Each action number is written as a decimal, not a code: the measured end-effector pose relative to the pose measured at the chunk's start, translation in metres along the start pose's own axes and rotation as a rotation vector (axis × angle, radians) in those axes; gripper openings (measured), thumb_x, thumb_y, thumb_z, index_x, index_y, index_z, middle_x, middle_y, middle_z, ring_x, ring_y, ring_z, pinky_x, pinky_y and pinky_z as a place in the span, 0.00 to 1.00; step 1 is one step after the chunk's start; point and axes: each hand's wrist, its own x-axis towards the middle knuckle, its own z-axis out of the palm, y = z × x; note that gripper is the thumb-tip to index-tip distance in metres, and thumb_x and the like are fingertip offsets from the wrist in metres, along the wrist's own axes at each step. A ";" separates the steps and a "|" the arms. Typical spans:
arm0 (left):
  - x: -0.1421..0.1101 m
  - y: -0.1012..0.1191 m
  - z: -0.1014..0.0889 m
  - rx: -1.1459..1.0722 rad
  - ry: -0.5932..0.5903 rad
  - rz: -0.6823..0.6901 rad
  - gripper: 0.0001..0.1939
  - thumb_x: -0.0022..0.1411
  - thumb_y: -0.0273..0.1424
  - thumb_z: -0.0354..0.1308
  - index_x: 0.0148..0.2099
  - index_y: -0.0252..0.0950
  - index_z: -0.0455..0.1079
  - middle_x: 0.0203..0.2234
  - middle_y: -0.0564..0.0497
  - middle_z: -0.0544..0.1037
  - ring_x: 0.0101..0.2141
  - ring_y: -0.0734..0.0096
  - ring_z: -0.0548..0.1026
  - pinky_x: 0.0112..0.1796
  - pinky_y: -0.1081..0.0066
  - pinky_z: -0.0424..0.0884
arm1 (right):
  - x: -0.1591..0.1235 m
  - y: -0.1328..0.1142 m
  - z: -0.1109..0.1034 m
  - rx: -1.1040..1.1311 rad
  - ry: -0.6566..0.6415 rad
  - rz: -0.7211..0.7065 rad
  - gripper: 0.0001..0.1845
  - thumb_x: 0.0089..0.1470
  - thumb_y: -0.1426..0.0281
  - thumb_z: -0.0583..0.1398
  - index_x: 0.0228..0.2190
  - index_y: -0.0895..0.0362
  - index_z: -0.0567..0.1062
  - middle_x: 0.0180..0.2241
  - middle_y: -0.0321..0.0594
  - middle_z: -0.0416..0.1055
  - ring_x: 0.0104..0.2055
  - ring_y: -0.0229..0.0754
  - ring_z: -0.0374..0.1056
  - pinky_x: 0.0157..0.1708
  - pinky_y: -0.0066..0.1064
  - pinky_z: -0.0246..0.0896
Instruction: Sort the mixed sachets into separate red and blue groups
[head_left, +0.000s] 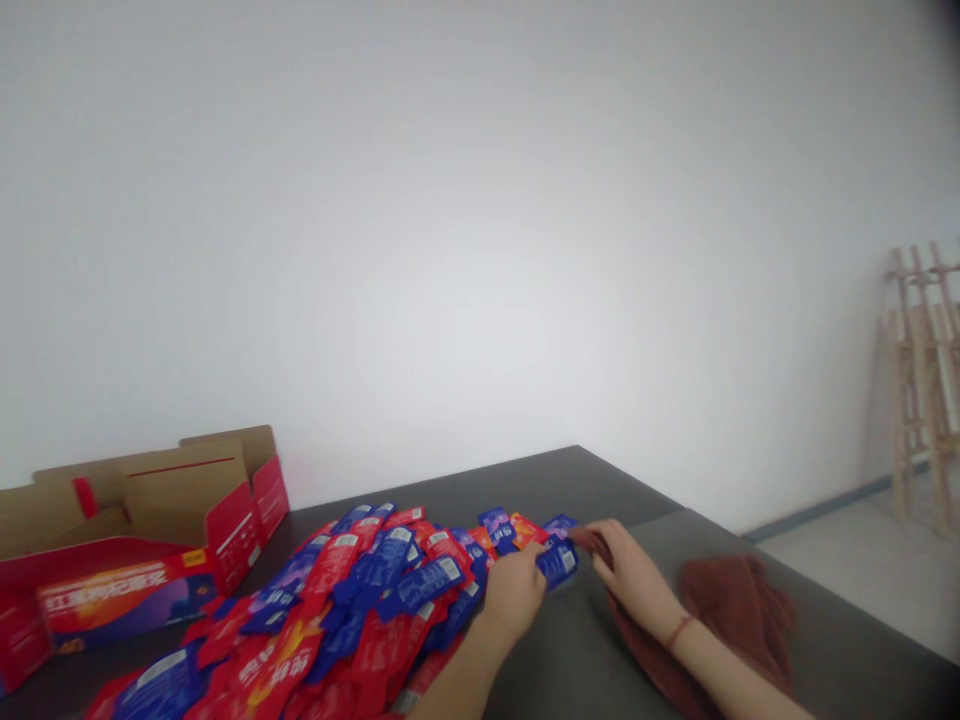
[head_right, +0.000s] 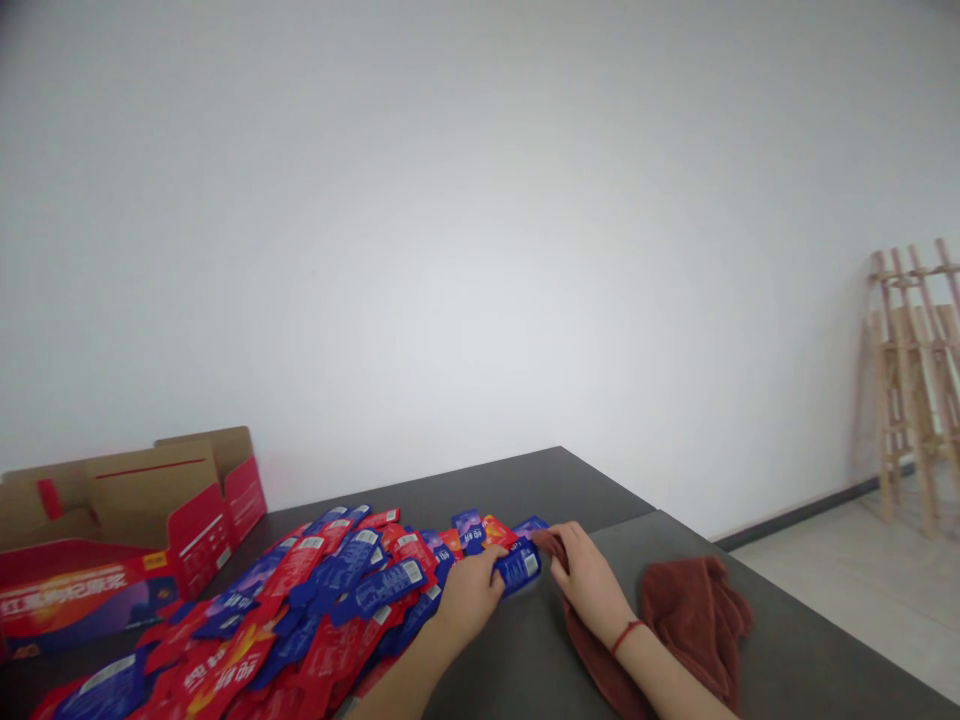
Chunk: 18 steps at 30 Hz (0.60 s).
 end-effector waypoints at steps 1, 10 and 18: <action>0.002 -0.002 0.000 -0.036 0.013 -0.006 0.20 0.59 0.23 0.45 0.52 0.38 0.67 0.43 0.49 0.76 0.43 0.66 0.73 0.46 0.68 0.66 | 0.001 -0.003 -0.001 0.030 0.040 -0.029 0.16 0.51 0.75 0.51 0.42 0.56 0.68 0.41 0.44 0.67 0.45 0.45 0.65 0.48 0.37 0.59; -0.034 -0.022 0.002 -0.104 0.072 -0.018 0.20 0.54 0.19 0.46 0.46 0.36 0.70 0.46 0.49 0.72 0.49 0.68 0.67 0.52 0.68 0.61 | -0.017 -0.030 0.027 -0.152 -0.245 -0.103 0.16 0.50 0.80 0.51 0.39 0.58 0.73 0.40 0.45 0.69 0.45 0.47 0.63 0.48 0.37 0.57; -0.078 -0.029 -0.003 0.217 -0.045 -0.002 0.37 0.56 0.18 0.41 0.68 0.32 0.43 0.50 0.45 0.72 0.50 0.65 0.68 0.56 0.64 0.52 | -0.010 -0.042 0.040 -0.386 -0.329 -0.138 0.19 0.53 0.79 0.50 0.42 0.59 0.74 0.40 0.46 0.70 0.45 0.49 0.61 0.45 0.37 0.56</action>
